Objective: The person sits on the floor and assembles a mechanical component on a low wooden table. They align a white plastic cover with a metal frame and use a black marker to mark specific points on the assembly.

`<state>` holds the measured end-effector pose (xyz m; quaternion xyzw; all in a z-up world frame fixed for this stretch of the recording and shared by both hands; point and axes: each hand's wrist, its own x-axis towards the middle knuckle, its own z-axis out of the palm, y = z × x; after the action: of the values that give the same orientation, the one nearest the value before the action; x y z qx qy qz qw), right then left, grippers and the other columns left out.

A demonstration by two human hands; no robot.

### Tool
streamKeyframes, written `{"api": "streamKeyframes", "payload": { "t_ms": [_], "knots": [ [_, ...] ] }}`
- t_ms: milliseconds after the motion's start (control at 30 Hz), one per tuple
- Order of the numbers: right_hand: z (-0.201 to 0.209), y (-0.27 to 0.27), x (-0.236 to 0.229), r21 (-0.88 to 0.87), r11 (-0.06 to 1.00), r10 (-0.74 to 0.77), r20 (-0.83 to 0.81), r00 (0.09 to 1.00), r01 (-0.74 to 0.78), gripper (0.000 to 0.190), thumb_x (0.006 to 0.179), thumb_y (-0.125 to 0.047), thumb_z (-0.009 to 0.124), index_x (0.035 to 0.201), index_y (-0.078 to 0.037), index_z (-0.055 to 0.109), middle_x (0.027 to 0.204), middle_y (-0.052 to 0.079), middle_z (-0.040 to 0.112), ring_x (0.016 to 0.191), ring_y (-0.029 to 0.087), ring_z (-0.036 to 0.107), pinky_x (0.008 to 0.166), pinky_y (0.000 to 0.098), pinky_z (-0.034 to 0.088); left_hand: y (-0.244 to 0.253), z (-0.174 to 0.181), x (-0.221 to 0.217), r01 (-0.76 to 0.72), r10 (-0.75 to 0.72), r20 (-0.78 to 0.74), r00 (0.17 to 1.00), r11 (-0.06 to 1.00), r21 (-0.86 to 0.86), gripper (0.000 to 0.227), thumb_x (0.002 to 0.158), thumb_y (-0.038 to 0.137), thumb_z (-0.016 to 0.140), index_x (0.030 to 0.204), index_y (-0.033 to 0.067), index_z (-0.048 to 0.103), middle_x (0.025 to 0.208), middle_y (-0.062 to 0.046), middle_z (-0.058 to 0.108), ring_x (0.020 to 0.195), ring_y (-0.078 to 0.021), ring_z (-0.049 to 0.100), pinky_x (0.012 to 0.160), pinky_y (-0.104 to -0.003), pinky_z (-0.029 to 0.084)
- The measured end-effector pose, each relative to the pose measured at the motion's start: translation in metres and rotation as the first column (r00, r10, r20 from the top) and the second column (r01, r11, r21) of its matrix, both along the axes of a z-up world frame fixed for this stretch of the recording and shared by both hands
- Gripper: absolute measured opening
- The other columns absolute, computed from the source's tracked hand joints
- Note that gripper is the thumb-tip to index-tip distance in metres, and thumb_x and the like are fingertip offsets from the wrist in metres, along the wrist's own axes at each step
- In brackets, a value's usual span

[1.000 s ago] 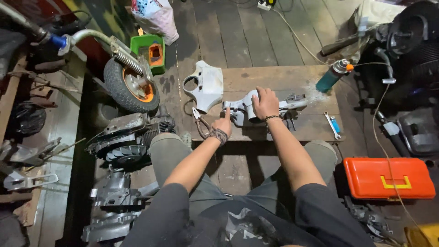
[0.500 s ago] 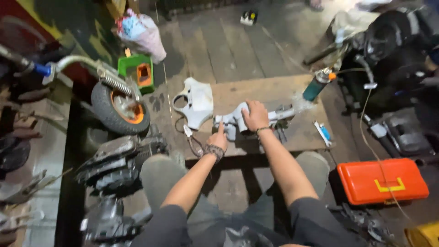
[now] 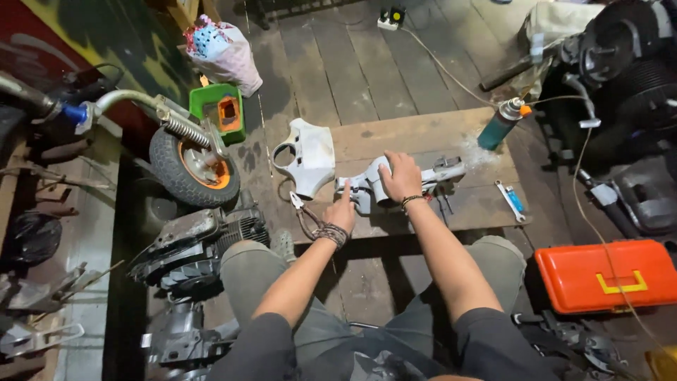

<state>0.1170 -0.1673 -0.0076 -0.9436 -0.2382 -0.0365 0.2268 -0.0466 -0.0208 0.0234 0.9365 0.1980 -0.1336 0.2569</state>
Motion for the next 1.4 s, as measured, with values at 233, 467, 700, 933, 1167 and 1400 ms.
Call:
{"api": "streamKeyframes", "payload": {
  "t_ms": [233, 467, 700, 933, 1167, 1400],
  "knots": [
    [0.004, -0.003, -0.008, 0.001, 1.0, 0.024, 0.046, 0.999, -0.024, 0.047, 0.1, -0.049, 0.054, 0.139, -0.023, 0.06, 0.121, 0.008, 0.062, 0.116, 0.032, 0.061, 0.094, 0.0494, 0.05, 0.025, -0.02, 0.014, -0.203, 0.211, 0.121, 0.97, 0.976, -0.072, 0.063, 0.106, 0.021, 0.04, 0.164, 0.0168, 0.016, 0.104, -0.027, 0.071, 0.103, -0.0453, 0.071, 0.091, -0.054, 0.056],
    [0.005, -0.005, -0.009, 0.032, 0.999, 0.035, 0.091, 0.995, -0.038, 0.046, 0.1, -0.048, 0.056, 0.137, -0.021, 0.062, 0.115, 0.008, 0.062, 0.113, 0.032, 0.061, 0.093, 0.0487, 0.05, 0.009, -0.013, 0.011, -0.112, 0.113, 0.118, 0.986, 0.994, -0.019, 0.061, 0.107, 0.026, 0.041, 0.164, 0.0179, 0.019, 0.104, -0.023, 0.072, 0.103, -0.044, 0.069, 0.094, -0.056, 0.054],
    [0.003, -0.005, -0.009, 0.031, 0.998, 0.042, 0.11, 0.993, -0.046, 0.046, 0.1, -0.046, 0.056, 0.137, -0.019, 0.062, 0.116, 0.01, 0.063, 0.113, 0.033, 0.061, 0.091, 0.0484, 0.051, 0.011, 0.048, 0.008, -0.161, 0.207, 0.183, 0.961, 0.957, -0.241, 0.06, 0.108, 0.019, 0.042, 0.163, 0.0066, 0.02, 0.098, -0.027, 0.074, 0.093, -0.0407, 0.072, 0.096, -0.055, 0.054],
    [-0.005, 0.0, -0.007, -0.102, 0.972, 0.232, 0.306, 0.923, -0.21, 0.045, 0.095, -0.038, 0.067, 0.136, -0.019, 0.063, 0.124, 0.006, 0.06, 0.122, 0.027, 0.057, 0.092, 0.0418, 0.048, 0.012, 0.041, 0.059, -0.103, 0.231, 0.231, 0.945, 0.883, -0.459, 0.058, 0.108, 0.023, 0.039, 0.163, 0.0109, 0.025, 0.156, -0.028, 0.042, 0.144, -0.0428, 0.042, 0.118, -0.056, 0.035],
    [-0.021, 0.001, -0.002, 0.006, 0.963, 0.234, 0.472, 0.85, -0.269, 0.017, 0.093, -0.03, 0.07, 0.106, -0.019, 0.07, 0.106, 0.002, 0.062, 0.104, 0.024, 0.061, 0.082, 0.0374, 0.05, 0.021, 0.127, 0.055, -0.026, 0.182, 0.298, 0.937, 0.888, -0.459, 0.062, 0.104, 0.018, 0.037, 0.164, 0.0129, 0.02, 0.159, -0.028, 0.037, 0.144, -0.0454, 0.041, 0.119, -0.056, 0.035],
    [-0.012, 0.007, -0.006, 0.222, 0.934, 0.201, 0.322, 0.925, -0.281, 0.019, 0.1, -0.02, 0.063, 0.115, -0.009, 0.067, 0.104, 0.015, 0.067, 0.107, 0.035, 0.065, 0.096, 0.0442, 0.053, -0.005, 0.074, 0.069, 0.058, 0.01, 0.157, 0.988, 0.906, -0.42, 0.064, 0.106, 0.015, 0.037, 0.165, 0.0128, 0.011, 0.159, -0.029, 0.035, 0.144, -0.0442, 0.041, 0.119, -0.055, 0.036]
  ]
}}
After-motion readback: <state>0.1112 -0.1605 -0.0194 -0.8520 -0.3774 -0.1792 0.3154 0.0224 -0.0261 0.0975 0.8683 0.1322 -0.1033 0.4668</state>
